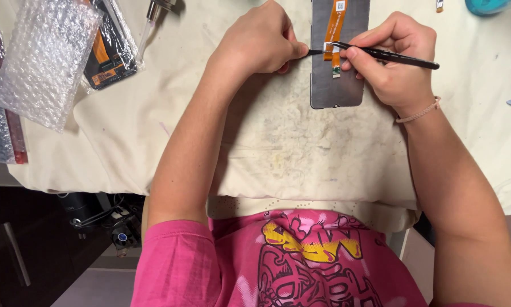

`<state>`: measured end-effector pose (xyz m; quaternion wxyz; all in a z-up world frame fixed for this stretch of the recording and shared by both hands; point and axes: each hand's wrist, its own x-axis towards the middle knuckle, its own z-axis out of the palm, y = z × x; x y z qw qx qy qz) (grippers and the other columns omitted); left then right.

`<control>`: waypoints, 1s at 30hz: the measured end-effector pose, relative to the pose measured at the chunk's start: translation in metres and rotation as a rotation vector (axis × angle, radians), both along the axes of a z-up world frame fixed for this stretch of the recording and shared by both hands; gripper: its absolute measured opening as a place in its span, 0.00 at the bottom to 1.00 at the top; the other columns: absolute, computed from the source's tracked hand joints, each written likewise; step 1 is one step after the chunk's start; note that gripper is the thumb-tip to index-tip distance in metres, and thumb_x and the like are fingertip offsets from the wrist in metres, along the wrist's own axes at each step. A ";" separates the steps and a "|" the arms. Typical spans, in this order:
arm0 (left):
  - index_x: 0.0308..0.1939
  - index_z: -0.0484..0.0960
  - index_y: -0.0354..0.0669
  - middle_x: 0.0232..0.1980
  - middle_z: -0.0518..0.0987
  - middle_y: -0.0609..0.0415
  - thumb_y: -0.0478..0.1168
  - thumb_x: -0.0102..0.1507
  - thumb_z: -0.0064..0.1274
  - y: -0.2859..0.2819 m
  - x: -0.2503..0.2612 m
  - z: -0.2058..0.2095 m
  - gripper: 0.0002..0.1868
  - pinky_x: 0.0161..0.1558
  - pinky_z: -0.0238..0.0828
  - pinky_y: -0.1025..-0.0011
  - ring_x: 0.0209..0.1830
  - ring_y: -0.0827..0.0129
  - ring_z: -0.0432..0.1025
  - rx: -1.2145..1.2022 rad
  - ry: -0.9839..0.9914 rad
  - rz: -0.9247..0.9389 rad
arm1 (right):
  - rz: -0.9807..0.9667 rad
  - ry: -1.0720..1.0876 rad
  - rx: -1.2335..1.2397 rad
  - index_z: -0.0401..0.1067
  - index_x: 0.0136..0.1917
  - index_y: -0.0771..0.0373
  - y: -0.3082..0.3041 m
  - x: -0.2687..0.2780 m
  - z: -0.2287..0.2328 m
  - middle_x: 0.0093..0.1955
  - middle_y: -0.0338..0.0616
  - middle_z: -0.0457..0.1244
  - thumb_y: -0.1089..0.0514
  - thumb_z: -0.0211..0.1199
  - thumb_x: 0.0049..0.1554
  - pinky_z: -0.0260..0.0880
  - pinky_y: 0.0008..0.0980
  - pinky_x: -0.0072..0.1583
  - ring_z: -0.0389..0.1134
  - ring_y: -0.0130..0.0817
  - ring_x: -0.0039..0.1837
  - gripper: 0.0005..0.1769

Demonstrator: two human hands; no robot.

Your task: The person uses a brush to clean a small electronic component, then wipes a black smartphone screen with a cloth after applying liquid. They unwrap a new screen assembly from bubble wrap and use tweezers to manipulate a ribbon cable on the back of the screen.

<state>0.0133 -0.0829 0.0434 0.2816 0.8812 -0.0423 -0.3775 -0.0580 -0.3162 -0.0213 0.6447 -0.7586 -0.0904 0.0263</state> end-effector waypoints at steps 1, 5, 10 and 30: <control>0.17 0.76 0.54 0.20 0.80 0.66 0.48 0.64 0.56 0.000 0.000 0.000 0.19 0.36 0.67 0.70 0.26 0.76 0.71 0.001 0.001 -0.002 | -0.002 0.001 0.001 0.62 0.47 0.72 -0.001 0.000 0.000 0.46 0.65 0.68 0.79 0.66 0.67 0.72 0.24 0.40 0.75 0.43 0.48 0.14; 0.17 0.77 0.54 0.20 0.79 0.66 0.49 0.65 0.57 0.000 0.000 0.003 0.21 0.36 0.68 0.71 0.26 0.76 0.72 -0.007 0.009 0.001 | -0.005 0.004 0.010 0.62 0.48 0.74 -0.002 0.000 0.000 0.46 0.66 0.68 0.79 0.66 0.67 0.73 0.25 0.41 0.76 0.44 0.49 0.14; 0.16 0.73 0.52 0.19 0.79 0.65 0.47 0.65 0.57 0.001 0.000 0.007 0.22 0.34 0.67 0.73 0.23 0.78 0.70 -0.036 0.026 0.010 | -0.010 0.017 0.035 0.61 0.46 0.72 -0.002 0.000 0.001 0.46 0.66 0.68 0.79 0.65 0.67 0.72 0.25 0.40 0.75 0.43 0.47 0.14; 0.24 0.79 0.49 0.23 0.82 0.59 0.46 0.67 0.58 0.005 0.001 0.015 0.16 0.33 0.66 0.73 0.22 0.77 0.69 -0.105 0.120 0.087 | -0.046 0.081 0.012 0.65 0.45 0.68 0.004 0.001 0.008 0.46 0.60 0.70 0.73 0.65 0.62 0.75 0.23 0.41 0.76 0.37 0.46 0.10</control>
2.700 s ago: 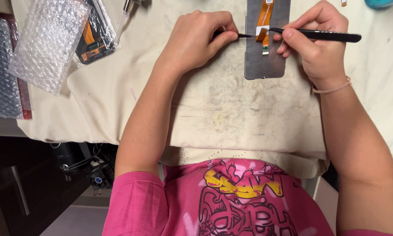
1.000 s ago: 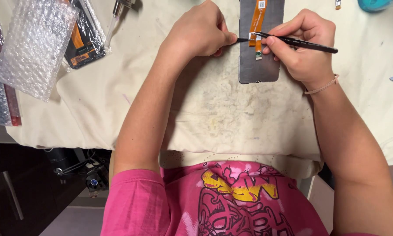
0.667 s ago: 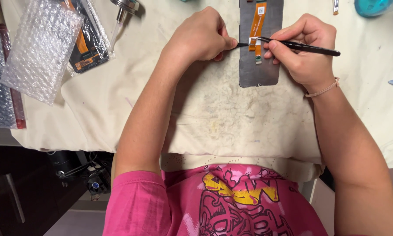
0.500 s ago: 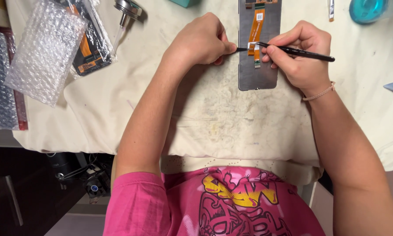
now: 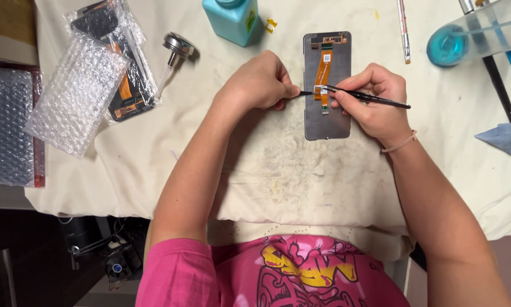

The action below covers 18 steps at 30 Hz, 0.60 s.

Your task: The person uses a brush to clean a small electronic component, then wipes a black smartphone screen with a cloth after applying liquid. They unwrap a new screen assembly from bubble wrap and use tweezers to manipulate a ribbon cable on the back of the screen.

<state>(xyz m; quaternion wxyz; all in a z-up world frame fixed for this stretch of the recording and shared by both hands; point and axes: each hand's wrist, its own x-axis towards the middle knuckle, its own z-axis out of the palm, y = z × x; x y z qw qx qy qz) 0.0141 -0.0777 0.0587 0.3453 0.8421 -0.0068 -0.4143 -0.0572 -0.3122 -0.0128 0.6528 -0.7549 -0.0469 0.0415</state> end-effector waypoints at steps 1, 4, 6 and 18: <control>0.24 0.79 0.49 0.23 0.82 0.59 0.46 0.67 0.58 0.000 0.000 0.000 0.16 0.33 0.66 0.73 0.22 0.77 0.69 -0.001 -0.003 0.002 | 0.002 -0.003 -0.001 0.65 0.45 0.68 -0.001 0.000 -0.001 0.46 0.60 0.70 0.73 0.65 0.62 0.75 0.23 0.41 0.76 0.37 0.46 0.10; 0.24 0.79 0.51 0.23 0.82 0.61 0.47 0.67 0.59 -0.001 0.000 -0.001 0.17 0.37 0.68 0.72 0.26 0.77 0.72 0.030 -0.026 -0.018 | -0.002 -0.008 0.002 0.64 0.45 0.67 -0.002 0.001 -0.004 0.46 0.59 0.69 0.73 0.66 0.62 0.77 0.24 0.42 0.75 0.38 0.45 0.11; 0.23 0.77 0.51 0.23 0.82 0.62 0.47 0.66 0.59 -0.002 -0.001 -0.002 0.17 0.37 0.68 0.71 0.26 0.77 0.73 0.035 -0.041 -0.018 | 0.006 -0.008 -0.001 0.65 0.45 0.68 -0.001 0.001 -0.004 0.46 0.58 0.69 0.73 0.66 0.61 0.80 0.26 0.51 0.75 0.37 0.45 0.10; 0.22 0.78 0.51 0.23 0.82 0.63 0.48 0.66 0.58 -0.002 0.000 -0.005 0.18 0.37 0.67 0.71 0.27 0.77 0.73 0.034 -0.060 -0.047 | -0.056 0.062 -0.003 0.66 0.44 0.65 -0.001 0.000 -0.008 0.49 0.55 0.69 0.70 0.70 0.59 0.79 0.22 0.44 0.75 0.35 0.41 0.12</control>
